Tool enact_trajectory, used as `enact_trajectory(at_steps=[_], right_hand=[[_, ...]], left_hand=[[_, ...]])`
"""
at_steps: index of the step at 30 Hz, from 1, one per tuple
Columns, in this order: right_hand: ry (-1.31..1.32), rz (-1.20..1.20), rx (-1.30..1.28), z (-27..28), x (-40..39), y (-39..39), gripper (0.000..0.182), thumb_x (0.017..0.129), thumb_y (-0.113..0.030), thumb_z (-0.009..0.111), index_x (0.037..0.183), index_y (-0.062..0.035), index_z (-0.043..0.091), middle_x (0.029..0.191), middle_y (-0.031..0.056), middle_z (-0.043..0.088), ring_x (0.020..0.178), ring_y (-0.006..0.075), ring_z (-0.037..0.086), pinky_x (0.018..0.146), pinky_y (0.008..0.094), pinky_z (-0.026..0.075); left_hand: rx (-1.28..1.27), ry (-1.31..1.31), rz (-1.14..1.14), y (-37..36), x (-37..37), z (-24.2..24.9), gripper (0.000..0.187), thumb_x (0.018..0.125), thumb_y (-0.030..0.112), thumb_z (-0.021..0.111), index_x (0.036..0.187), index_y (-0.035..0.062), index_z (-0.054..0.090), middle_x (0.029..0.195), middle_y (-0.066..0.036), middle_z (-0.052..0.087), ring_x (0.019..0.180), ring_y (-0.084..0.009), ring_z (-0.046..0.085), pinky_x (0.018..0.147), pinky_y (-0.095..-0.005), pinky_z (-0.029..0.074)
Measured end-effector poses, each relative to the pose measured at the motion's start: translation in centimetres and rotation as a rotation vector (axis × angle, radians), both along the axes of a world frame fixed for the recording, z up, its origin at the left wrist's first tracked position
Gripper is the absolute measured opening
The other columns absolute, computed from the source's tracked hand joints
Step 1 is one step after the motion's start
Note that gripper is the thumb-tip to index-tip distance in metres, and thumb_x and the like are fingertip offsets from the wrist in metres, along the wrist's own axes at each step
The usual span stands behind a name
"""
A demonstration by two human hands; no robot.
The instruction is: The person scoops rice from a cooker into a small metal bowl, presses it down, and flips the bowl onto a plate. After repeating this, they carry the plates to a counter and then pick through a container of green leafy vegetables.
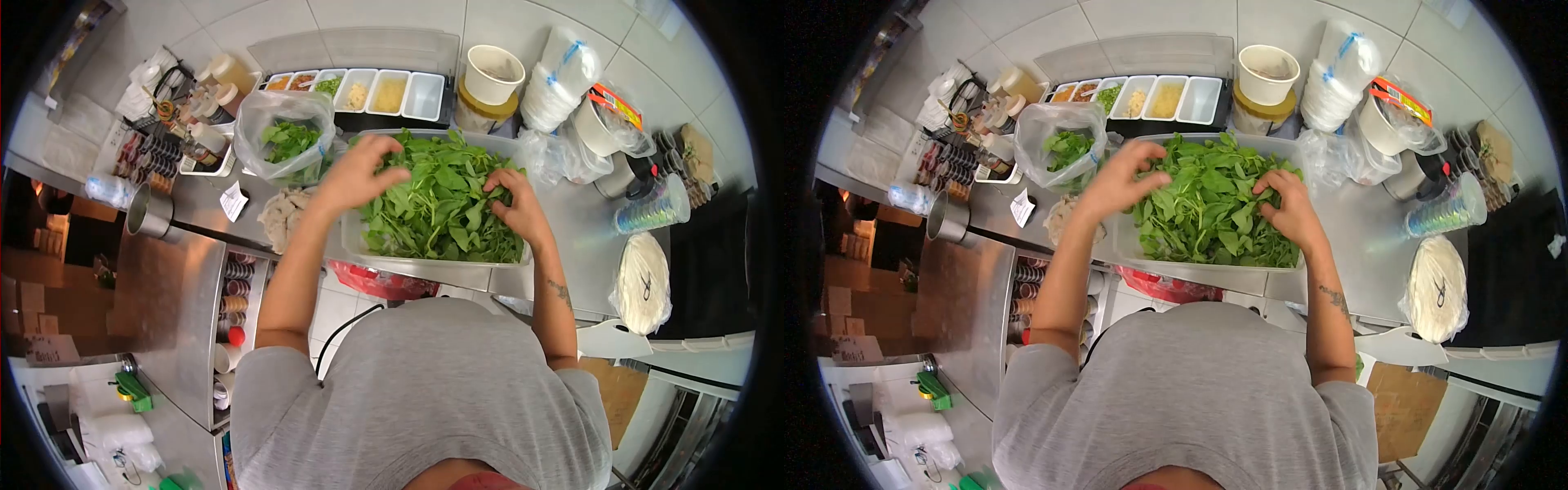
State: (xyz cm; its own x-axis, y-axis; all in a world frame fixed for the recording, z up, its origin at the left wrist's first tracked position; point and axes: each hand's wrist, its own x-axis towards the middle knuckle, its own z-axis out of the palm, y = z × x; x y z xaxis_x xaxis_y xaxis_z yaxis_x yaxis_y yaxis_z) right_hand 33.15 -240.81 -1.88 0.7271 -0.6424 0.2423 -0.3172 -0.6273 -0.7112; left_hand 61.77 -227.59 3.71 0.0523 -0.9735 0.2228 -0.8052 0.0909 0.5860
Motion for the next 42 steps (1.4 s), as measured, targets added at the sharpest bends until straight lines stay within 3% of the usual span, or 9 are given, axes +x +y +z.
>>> enact_trajectory(at_steps=[3, 7, 11, 15, 20, 22, 27, 39, 42], right_hand=[[-0.066, -0.022, 0.042, 1.3, 0.0, 1.2, 0.035, 0.063, -0.002, 0.063, 0.097, -0.0081, 0.062, 0.116, 0.0135, 0.054, 0.114, 0.0337, 0.047, 0.1, 0.0408, 0.034], [-0.229, -0.009, -0.017, 4.8, 1.0, 4.4, 0.033, 0.065, -0.009, 0.067, 0.097, -0.0094, 0.063, 0.118, 0.0137, 0.053, 0.116, 0.0349, 0.044, 0.103, 0.0442, 0.03], [-0.084, 0.015, -0.246, 4.8, 3.2, 6.2, 0.036, 0.066, -0.02, 0.073, 0.098, -0.0097, 0.062, 0.112, 0.0118, 0.053, 0.111, 0.0323, 0.044, 0.097, 0.0434, 0.031], [0.131, -0.022, -0.418, 2.4, 5.8, 7.5, 0.037, 0.065, -0.025, 0.076, 0.094, -0.0076, 0.062, 0.101, 0.0098, 0.052, 0.102, 0.0299, 0.045, 0.089, 0.0426, 0.033], [-0.029, -0.208, -0.34, 0.1, 6.7, 6.0, 0.03, 0.067, -0.017, 0.072, 0.091, -0.0033, 0.062, 0.088, 0.0102, 0.055, 0.092, 0.0318, 0.05, 0.085, 0.0432, 0.037], [-0.079, -0.205, -0.134, 0.7, 6.0, 4.6, 0.035, 0.067, -0.015, 0.071, 0.097, -0.002, 0.06, 0.083, 0.011, 0.056, 0.084, 0.0341, 0.051, 0.08, 0.0428, 0.04], [-0.382, -0.082, 0.656, 4.3, 4.3, 3.0, 0.019, 0.092, -0.013, 0.056, 0.104, 0.0021, 0.053, 0.086, 0.0039, 0.059, 0.073, 0.0101, 0.053, 0.064, 0.0256, 0.045], [-0.218, 0.361, 0.881, 5.4, 2.8, 3.5, 0.027, 0.081, -0.002, 0.055, 0.108, 0.0004, 0.052, 0.094, 0.0048, 0.06, 0.074, 0.0111, 0.055, 0.07, 0.0255, 0.047], [-0.203, 0.148, 0.784, 4.0, 2.2, 2.4, 0.026, 0.082, 0.0, 0.055, 0.108, 0.0002, 0.052, 0.098, 0.0051, 0.06, 0.076, 0.0109, 0.056, 0.071, 0.0253, 0.047]], left_hand=[[0.005, -0.151, -0.036, 0.3, -1.7, -4.5, 0.044, 0.08, 0.023, 0.066, 0.119, 0.0066, 0.055, 0.103, -0.019, 0.059, 0.094, -0.0356, 0.06, 0.078, -0.0408, 0.048], [0.048, 0.264, 0.221, 0.5, -2.2, -1.3, 0.039, 0.082, 0.017, 0.064, 0.116, 0.0019, 0.053, 0.095, -0.017, 0.064, 0.085, -0.0238, 0.062, 0.076, -0.0329, 0.048], [-0.078, 0.565, 0.092, 0.7, -2.7, -0.1, 0.028, 0.088, 0.011, 0.058, 0.112, -0.0017, 0.051, 0.096, -0.012, 0.064, 0.079, -0.0174, 0.059, 0.071, -0.0287, 0.047], [0.047, 1.028, 0.098, 1.3, -3.7, 0.6, 0.027, 0.09, 0.01, 0.054, 0.114, -0.001, 0.05, 0.098, -0.009, 0.063, 0.082, -0.0154, 0.06, 0.07, -0.0283, 0.048], [-0.013, 1.418, 0.115, 2.3, -2.6, -0.9, 0.038, 0.089, 0.008, 0.05, 0.126, 0.0, 0.047, 0.106, -0.011, 0.062, 0.088, -0.019, 0.062, 0.073, -0.0295, 0.05], [-0.037, 1.219, 0.213, 2.6, -1.5, -2.8, 0.042, 0.087, 0.009, 0.051, 0.128, 0.0012, 0.046, 0.11, -0.014, 0.061, 0.093, -0.022, 0.061, 0.078, -0.0314, 0.049], [0.154, 0.153, 0.12, 4.8, -1.6, -4.8, 0.04, 0.079, 0.014, 0.054, 0.117, 0.0015, 0.054, 0.11, -0.02, 0.056, 0.11, -0.0357, 0.053, 0.094, -0.0412, 0.04], [-0.436, -0.207, -0.05, 2.4, -7.3, 2.8, 0.018, 0.079, 0.008, 0.064, 0.095, 0.0026, 0.057, 0.099, -0.014, 0.055, 0.096, -0.0297, 0.054, 0.081, -0.0397, 0.041], [-0.353, -0.204, 0.005, 1.4, -6.4, 1.2, 0.013, 0.08, 0.008, 0.064, 0.088, 0.0015, 0.056, 0.089, -0.011, 0.056, 0.087, -0.03, 0.055, 0.075, -0.0391, 0.041]])
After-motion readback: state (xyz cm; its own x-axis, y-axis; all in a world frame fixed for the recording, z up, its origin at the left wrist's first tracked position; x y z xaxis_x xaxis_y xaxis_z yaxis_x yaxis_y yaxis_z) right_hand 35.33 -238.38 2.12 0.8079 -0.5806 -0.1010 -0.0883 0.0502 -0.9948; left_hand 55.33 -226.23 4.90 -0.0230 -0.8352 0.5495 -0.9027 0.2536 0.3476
